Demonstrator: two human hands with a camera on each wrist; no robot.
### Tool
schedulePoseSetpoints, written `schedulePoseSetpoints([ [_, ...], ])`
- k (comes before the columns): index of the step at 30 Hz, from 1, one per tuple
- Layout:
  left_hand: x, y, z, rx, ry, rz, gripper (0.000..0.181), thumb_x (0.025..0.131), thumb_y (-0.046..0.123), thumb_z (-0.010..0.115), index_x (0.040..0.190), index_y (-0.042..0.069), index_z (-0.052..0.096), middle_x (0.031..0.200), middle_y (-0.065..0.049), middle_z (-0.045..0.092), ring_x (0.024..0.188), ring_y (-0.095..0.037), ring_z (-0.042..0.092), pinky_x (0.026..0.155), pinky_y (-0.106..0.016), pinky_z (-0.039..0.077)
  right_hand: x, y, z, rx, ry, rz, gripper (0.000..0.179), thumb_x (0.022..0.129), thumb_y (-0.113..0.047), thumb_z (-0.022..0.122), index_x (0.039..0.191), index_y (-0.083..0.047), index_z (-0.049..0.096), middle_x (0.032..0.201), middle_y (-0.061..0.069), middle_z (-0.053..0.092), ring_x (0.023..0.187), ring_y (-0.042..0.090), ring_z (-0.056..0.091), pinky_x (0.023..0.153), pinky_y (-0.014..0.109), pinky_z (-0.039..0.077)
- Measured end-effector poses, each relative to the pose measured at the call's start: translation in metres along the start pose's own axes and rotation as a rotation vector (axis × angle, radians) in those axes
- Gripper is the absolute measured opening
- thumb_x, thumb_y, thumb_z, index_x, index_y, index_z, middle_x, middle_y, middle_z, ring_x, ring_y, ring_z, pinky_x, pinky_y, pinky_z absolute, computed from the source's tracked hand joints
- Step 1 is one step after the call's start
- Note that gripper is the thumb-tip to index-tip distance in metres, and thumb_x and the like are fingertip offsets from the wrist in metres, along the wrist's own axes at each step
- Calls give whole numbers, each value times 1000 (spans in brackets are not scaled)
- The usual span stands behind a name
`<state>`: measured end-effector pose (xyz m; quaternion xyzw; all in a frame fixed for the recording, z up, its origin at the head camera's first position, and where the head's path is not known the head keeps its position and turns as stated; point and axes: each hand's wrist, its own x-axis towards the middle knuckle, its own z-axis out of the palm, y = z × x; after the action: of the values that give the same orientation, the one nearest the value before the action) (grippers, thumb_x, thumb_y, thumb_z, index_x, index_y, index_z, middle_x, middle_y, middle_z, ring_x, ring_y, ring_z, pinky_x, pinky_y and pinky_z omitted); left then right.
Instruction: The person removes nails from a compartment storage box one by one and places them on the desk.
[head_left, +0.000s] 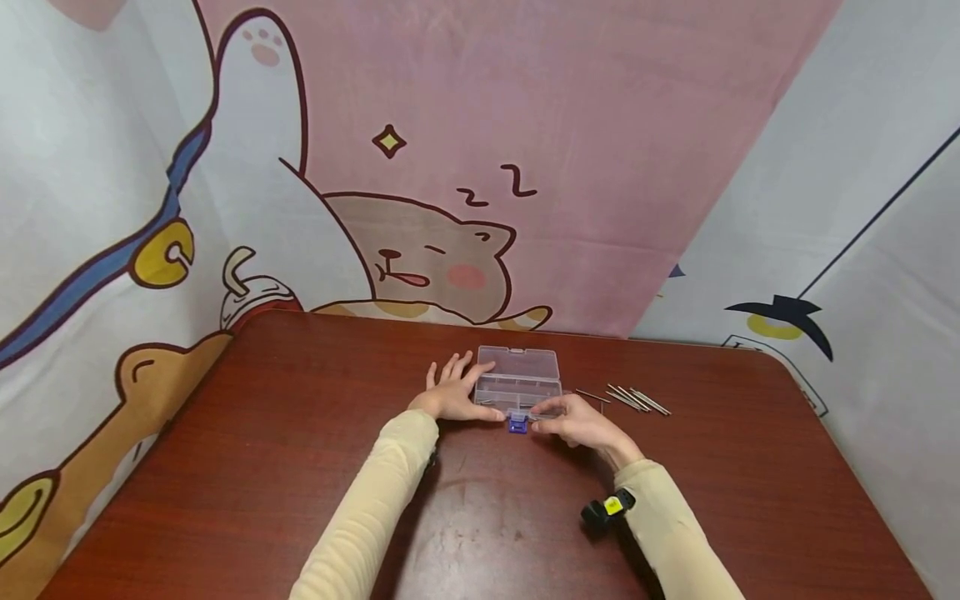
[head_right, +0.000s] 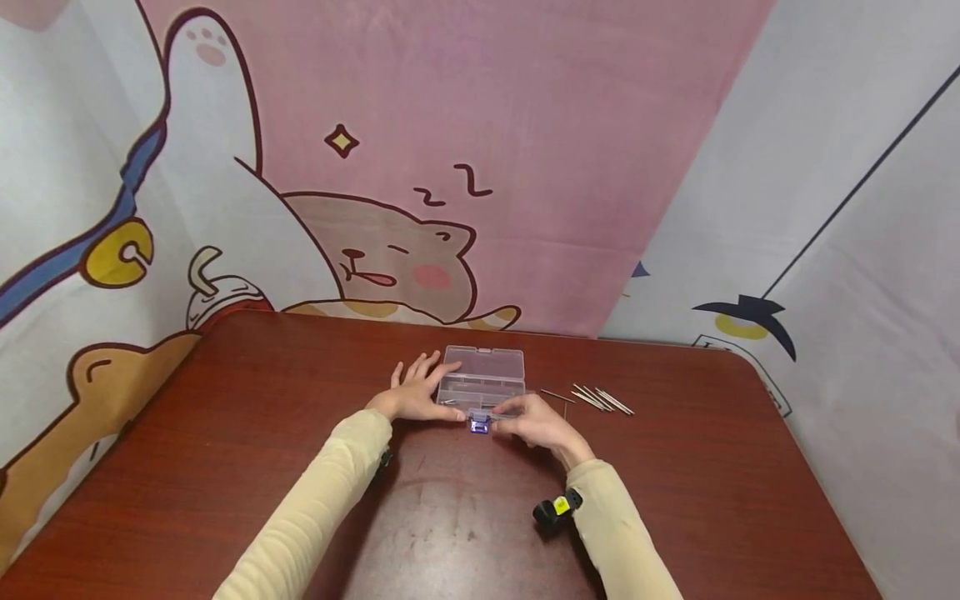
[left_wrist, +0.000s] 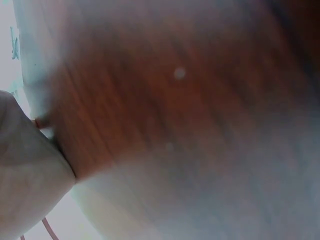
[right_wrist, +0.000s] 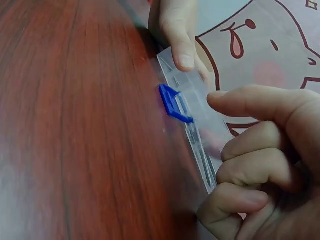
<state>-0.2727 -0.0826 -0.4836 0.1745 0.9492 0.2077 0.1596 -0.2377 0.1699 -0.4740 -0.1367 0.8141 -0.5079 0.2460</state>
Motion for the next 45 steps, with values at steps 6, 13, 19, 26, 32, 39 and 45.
schedulePoseSetpoints([
  [6,-1,1,-1,-2,-8,2,98,74,70,66,154,34,22,161,-10,4,146,-30,-2,109,-58,-6,3,-4,10,-9,91,-7,26,88,-10,65,105,9,60,57,-3,43,42,5,30,40,21,26],
  [13,10,-10,8,-38,13,16,103,70,74,66,154,38,19,161,-8,1,146,-28,-6,107,-57,-11,4,-6,20,-1,295,-32,15,88,-7,64,92,7,65,51,-7,39,43,5,34,41,21,28],
  [19,8,-11,9,-34,14,20,102,70,74,65,154,38,18,161,-9,1,145,-29,-7,107,-56,-12,4,-7,22,49,311,-23,11,87,-3,64,91,7,62,50,-6,40,43,5,34,41,21,27],
  [26,-3,-3,0,-15,11,13,100,73,70,67,154,31,23,160,-13,6,145,-32,0,109,-58,-5,0,-9,19,108,438,-63,13,90,-5,64,96,6,60,59,-4,45,49,5,37,45,21,30],
  [32,-5,-1,-1,-3,-1,10,99,74,69,66,154,30,23,161,-12,5,145,-32,0,109,-58,-5,-3,-5,11,160,542,-98,14,92,-5,63,99,7,60,74,4,56,57,8,47,48,22,36],
  [39,-3,-5,2,-36,16,27,102,70,73,66,153,31,24,160,-12,5,145,-32,0,108,-58,-7,-10,3,-1,360,595,-114,14,95,-4,57,103,7,52,54,-7,44,43,3,31,43,18,28],
  [45,-3,-3,1,-39,11,31,101,72,71,66,154,31,23,160,-13,5,145,-32,-1,108,-59,-7,-15,11,-12,411,630,-92,11,95,-5,58,101,2,51,50,-11,39,42,1,28,42,18,26],
])
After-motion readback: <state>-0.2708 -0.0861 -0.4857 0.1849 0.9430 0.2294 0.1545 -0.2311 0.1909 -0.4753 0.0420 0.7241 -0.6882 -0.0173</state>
